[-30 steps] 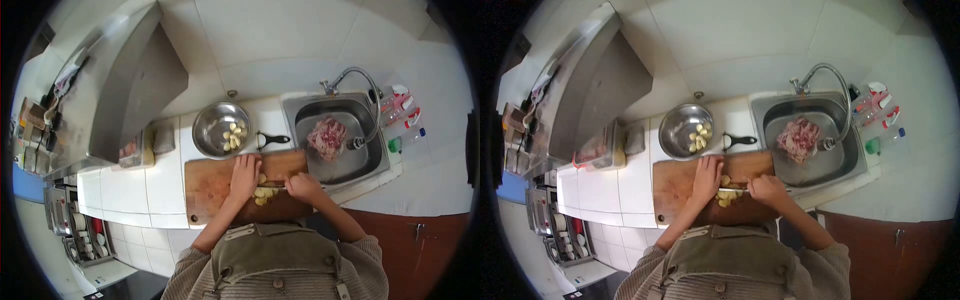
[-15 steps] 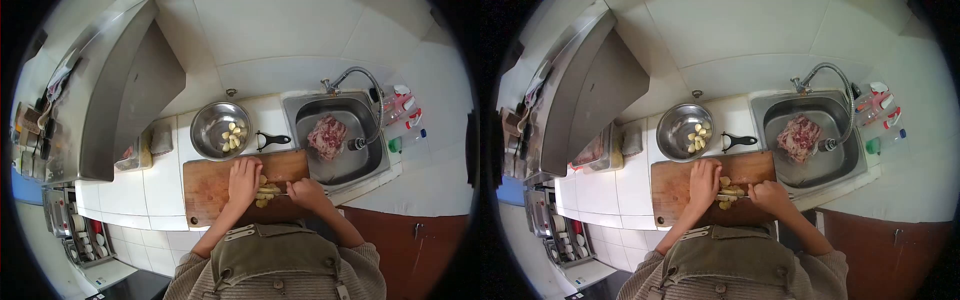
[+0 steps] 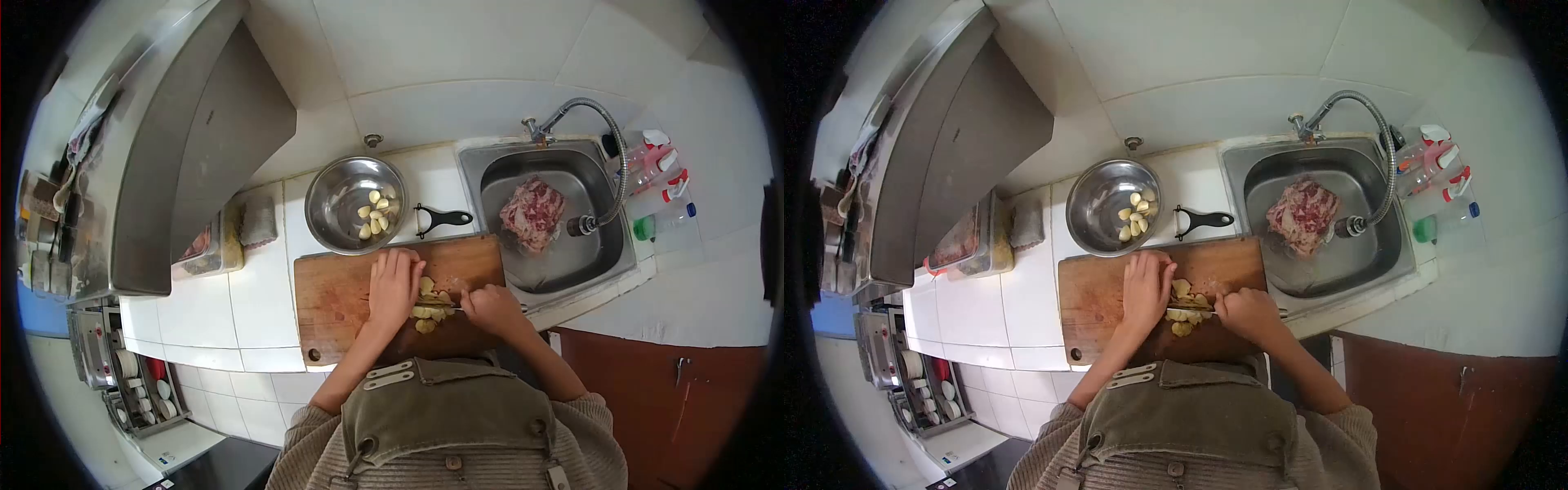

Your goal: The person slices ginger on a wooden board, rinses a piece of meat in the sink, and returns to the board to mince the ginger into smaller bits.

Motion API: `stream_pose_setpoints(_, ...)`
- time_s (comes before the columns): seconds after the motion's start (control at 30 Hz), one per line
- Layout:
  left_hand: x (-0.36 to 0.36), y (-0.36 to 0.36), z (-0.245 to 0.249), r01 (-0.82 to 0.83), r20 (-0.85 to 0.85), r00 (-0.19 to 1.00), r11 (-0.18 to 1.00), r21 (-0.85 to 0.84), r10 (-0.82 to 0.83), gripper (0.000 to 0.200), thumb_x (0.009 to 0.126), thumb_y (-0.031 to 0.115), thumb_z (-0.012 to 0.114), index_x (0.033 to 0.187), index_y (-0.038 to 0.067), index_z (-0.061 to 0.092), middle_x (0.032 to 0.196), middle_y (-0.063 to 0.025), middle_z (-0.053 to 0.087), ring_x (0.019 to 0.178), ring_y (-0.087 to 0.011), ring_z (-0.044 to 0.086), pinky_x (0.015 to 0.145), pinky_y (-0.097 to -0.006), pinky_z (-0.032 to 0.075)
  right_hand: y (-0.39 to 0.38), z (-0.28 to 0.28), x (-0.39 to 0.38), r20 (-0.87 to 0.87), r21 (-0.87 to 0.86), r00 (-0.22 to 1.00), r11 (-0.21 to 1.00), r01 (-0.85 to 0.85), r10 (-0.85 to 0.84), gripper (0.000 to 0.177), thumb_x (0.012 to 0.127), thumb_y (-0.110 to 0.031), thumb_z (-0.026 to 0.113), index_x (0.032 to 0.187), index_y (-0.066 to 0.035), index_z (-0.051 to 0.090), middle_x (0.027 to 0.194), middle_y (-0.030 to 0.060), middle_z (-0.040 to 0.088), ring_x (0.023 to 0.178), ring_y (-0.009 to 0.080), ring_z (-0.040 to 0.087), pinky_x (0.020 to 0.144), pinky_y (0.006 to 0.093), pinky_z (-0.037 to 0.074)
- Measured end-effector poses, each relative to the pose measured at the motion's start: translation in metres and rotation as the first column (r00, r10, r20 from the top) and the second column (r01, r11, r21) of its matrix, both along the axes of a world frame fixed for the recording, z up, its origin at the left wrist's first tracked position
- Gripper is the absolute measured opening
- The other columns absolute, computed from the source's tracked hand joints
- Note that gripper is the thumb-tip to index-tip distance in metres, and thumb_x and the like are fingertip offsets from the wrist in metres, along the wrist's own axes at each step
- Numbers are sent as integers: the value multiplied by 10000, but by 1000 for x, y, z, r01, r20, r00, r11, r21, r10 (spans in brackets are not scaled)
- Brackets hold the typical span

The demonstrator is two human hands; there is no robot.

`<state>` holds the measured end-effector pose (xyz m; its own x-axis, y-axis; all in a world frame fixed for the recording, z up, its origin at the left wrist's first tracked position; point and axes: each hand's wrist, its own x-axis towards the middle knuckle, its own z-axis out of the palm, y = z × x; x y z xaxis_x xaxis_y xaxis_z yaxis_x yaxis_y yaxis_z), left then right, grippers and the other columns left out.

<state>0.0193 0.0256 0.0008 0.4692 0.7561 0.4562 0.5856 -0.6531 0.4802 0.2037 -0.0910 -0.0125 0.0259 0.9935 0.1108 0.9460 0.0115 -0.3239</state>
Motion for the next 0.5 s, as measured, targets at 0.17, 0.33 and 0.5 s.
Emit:
stream_pose_setpoints(0.17,-3,-6,2,5,14,1000,1000,5,-6,167,895,152,656,974,52,548,941,-75,573,850,-294,530,724,-402,399,-7,13,-3,79,33,997,999,-23,20,438,913,-280,546,544,-61,632,543,187,600,515,353,624,513,461,525)
stream_pose_setpoints(0.33,-6,-12,1,-28,-18,999,999,-46,27,185,899,174,659,943,41,538,905,-83,563,831,-298,526,709,-410,395,-6,12,-2,13,-2,998,998,-63,63,443,916,-275,546,534,-63,620,531,182,591,496,346,621,505,460,521)
stream_pose_setpoints(0.5,-5,-11,-13,-67,-25,998,995,-76,65,190,911,188,648,903,41,528,867,-90,551,786,-301,516,689,-414,382,-8,2,-9,-11,-63,1000,998,6,-7,442,913,-277,550,536,-59,623,531,188,589,491,351,619,506,464,521)
